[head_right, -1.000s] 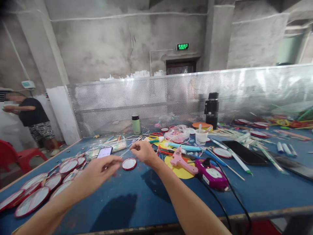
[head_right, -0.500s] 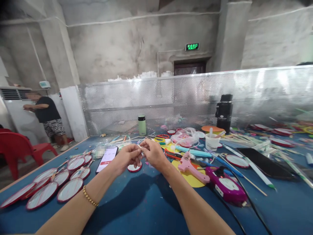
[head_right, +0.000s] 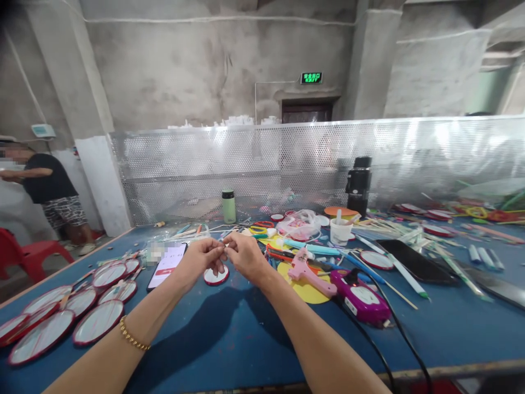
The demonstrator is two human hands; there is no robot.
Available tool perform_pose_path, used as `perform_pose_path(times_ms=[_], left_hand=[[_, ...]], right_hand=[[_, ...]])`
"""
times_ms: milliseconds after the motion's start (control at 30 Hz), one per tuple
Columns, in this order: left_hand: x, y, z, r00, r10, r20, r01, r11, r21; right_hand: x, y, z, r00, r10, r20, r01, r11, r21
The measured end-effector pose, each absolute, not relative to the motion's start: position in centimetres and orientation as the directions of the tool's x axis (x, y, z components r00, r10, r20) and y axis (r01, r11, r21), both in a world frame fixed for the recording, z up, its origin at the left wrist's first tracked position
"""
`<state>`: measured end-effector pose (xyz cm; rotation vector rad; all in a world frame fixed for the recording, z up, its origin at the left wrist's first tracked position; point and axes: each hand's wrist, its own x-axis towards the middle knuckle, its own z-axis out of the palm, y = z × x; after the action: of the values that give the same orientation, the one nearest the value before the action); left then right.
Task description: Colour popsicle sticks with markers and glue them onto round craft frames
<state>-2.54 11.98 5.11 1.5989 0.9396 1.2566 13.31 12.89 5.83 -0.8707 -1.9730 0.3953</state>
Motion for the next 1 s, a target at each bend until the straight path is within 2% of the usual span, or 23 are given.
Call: perform_pose_path(times_ms=[200, 333, 433, 533, 733, 833, 933, 1000], left_hand=[[-2.5, 11.1, 5.5, 0.162, 0.903, 0.398, 0.107, -0.417, 0.903], [-2.2, 9.6, 6.5, 0.319, 0.878, 0.356, 0.066, -0.396, 0.916], [-2.3, 9.1, 7.1, 0.407, 0.855, 0.321, 0.042, -0.369, 0.929], [-2.8, 9.5, 7.3, 0.376, 0.865, 0.333, 0.032, -0.371, 0.928], [-3.4, 10.7, 6.6, 0.291, 0.891, 0.348, 0.087, -0.387, 0.918], [-3.2, 10.6, 6.5, 0.304, 0.889, 0.342, 0.172, -0.404, 0.898], [-3.5, 10.7, 6.6, 0.372, 0.872, 0.319, 0.290, -0.435, 0.852], [-4.4, 11.2, 6.5, 0.382, 0.873, 0.305, 0.395, -0.452, 0.800]], right_hand=[[13.2, 13.3, 6.0, -0.309, 0.716, 0.626, 0.421, 0.694, -0.584], [14.1, 14.3, 6.2, -0.186, 0.771, 0.609, 0.386, 0.627, -0.676], [14.7, 14.4, 6.7, -0.139, 0.810, 0.570, 0.297, 0.583, -0.756], [14.3, 13.4, 7.4, -0.182, 0.809, 0.559, 0.133, 0.583, -0.801], [12.8, 11.2, 8.1, -0.228, 0.759, 0.610, -0.164, 0.588, -0.792], [13.0, 10.9, 8.1, -0.315, 0.770, 0.555, -0.257, 0.494, -0.831], [13.5, 11.3, 7.8, -0.439, 0.797, 0.415, -0.281, 0.318, -0.906], [13.9, 11.8, 7.6, -0.446, 0.825, 0.346, -0.202, 0.284, -0.937]])
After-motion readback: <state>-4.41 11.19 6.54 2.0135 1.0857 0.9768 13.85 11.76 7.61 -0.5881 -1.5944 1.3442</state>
